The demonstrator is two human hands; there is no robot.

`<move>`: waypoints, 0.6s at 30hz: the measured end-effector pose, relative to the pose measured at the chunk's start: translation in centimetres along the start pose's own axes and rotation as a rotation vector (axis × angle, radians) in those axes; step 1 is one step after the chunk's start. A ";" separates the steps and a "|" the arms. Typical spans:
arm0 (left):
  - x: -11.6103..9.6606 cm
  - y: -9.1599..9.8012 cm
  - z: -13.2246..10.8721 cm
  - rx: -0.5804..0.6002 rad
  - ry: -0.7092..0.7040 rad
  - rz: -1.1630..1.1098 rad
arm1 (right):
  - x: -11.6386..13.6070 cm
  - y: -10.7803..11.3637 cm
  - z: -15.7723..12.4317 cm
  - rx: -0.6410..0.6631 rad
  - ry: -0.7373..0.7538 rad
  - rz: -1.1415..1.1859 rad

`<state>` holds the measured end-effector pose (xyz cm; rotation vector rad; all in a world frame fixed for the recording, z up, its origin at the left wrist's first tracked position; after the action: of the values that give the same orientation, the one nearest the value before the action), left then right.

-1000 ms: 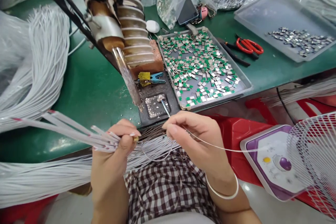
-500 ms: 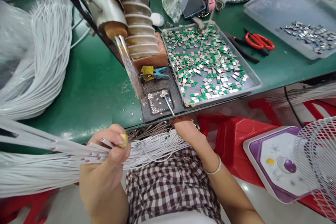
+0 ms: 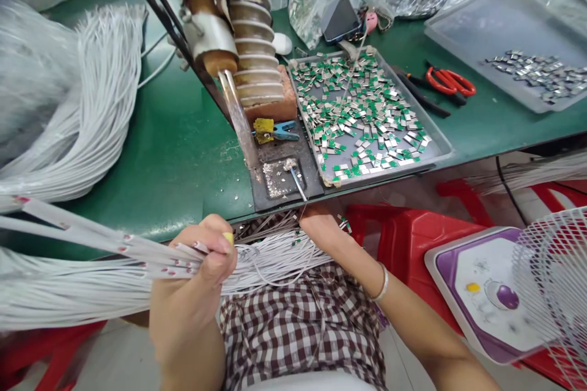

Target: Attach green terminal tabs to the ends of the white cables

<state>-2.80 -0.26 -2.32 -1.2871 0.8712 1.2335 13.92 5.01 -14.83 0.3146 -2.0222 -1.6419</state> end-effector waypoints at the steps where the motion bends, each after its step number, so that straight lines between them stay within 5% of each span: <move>1: 0.0 -0.1 0.0 0.000 0.001 -0.001 | -0.1 0.0 -0.1 -0.018 0.010 0.015; 6: 0.2 0.5 -0.2 -0.081 0.042 -0.024 | -0.8 0.8 -1.4 -0.181 0.082 0.162; 10: 0.2 0.5 -0.5 -0.078 0.031 -0.036 | 0.7 4.9 -4.5 -0.440 0.149 0.372; 15: 0.3 -1.6 -1.6 0.286 0.094 0.301 | 4.6 11.9 -8.5 -0.774 0.216 0.694; 18: 0.3 -1.6 -2.1 0.332 0.100 0.397 | 4.8 11.4 -8.4 -0.859 0.254 0.726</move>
<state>-0.85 -2.08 -2.59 -0.9398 1.3896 1.2650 15.78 -1.63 -1.56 -0.4479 -0.9150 -1.6689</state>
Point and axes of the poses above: each hand's wrist, its own z-axis towards the middle knuckle, its own y-axis out of the back of the hand, x = y × z, the point moved 4 cm from there along z, towards the middle knuckle, and after that the axes turned 7 degrees about -x, right-handed, at the moved point
